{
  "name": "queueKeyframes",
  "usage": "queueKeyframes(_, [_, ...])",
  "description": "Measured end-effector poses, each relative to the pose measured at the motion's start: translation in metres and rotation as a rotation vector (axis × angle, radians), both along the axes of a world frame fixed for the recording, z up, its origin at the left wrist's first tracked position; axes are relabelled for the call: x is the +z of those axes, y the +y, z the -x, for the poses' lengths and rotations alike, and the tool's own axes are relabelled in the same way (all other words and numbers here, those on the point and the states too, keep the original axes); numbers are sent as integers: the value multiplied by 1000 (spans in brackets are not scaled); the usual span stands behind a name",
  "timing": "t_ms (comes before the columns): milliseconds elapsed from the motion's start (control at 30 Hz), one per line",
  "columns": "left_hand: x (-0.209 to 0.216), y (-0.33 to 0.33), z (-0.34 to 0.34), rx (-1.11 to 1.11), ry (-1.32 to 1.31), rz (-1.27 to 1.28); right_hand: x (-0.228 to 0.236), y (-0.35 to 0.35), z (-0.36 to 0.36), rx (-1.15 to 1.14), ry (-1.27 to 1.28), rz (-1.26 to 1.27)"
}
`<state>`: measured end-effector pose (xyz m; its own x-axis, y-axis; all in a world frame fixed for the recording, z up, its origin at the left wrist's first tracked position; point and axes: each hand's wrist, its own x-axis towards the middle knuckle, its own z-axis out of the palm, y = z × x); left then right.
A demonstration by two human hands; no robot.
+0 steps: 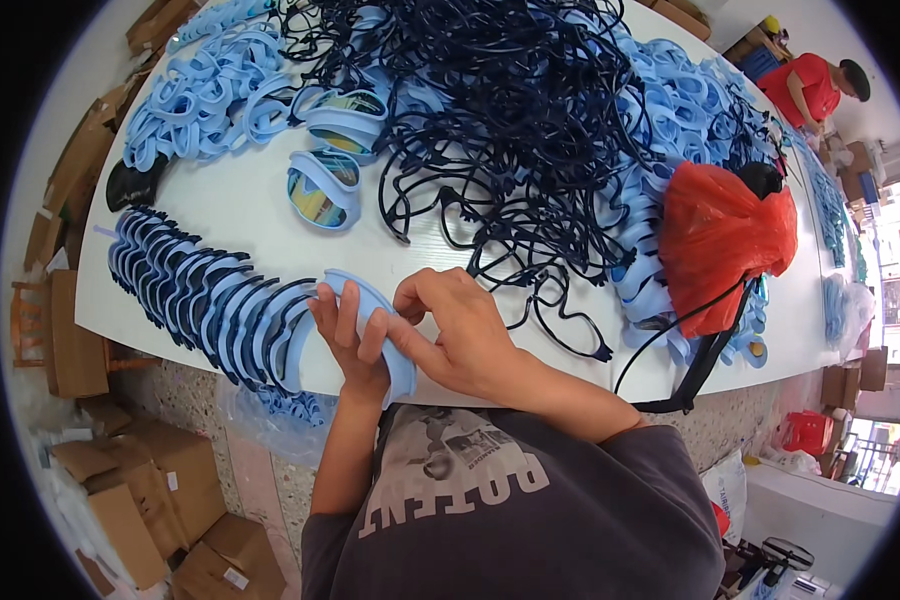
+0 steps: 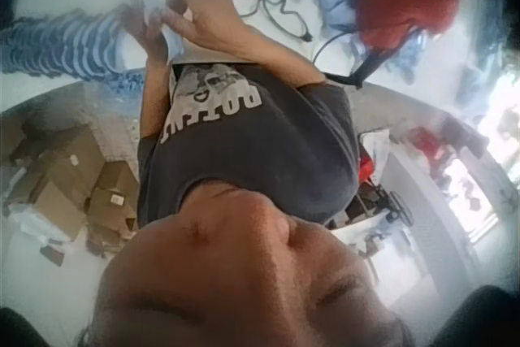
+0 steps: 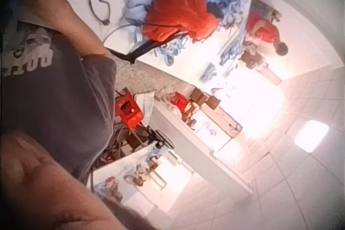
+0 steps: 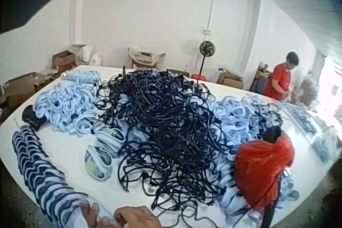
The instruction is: Assemble a pair of protective goggles by attaching black elastic straps to the blue frame.
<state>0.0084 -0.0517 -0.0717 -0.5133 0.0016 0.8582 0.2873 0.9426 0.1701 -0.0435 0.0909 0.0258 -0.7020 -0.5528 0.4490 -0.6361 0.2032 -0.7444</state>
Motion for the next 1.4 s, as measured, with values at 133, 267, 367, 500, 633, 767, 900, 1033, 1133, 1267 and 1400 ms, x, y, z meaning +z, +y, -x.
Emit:
queueKeyframes(133, [11, 10, 5, -176, 70, -140, -6, 23, -7, 13, -26, 0])
queueKeyframes(267, [13, 30, -12, -550, -287, -974, -1, 74, 3, -174, -175, -67])
queueKeyframes(367, [36, 45, -14, -882, -386, -1624, 6, 118, 2, -253, -176, -595])
queueKeyframes(500, [37, 41, -11, -1204, -435, -1929, -45, 147, -10, -187, 117, -941])
queueKeyframes(633, [30, 32, -9, -1403, -484, -1995, -49, 159, -9, -93, 70, -965])
queueKeyframes(767, [32, 38, -9, -1400, -575, -2034, 17, 169, 4, -143, 120, -858])
queueKeyframes(900, [36, 44, -11, -1312, -637, -2114, 65, 177, 24, -195, 184, -724])
queueKeyframes(1033, [49, 55, -7, -1345, -694, -2071, 62, 170, 38, -135, -228, -328])
queueKeyframes(1133, [54, 68, -6, -1403, -621, -1949, 34, 126, 28, -182, -346, -171])
queueKeyframes(1267, [57, 69, -7, -1404, -535, -1877, 15, 93, 22, -132, -280, -264])
queueKeyframes(1400, [57, 66, -12, -1499, -490, -1921, 13, 84, 25, -115, -500, -214])
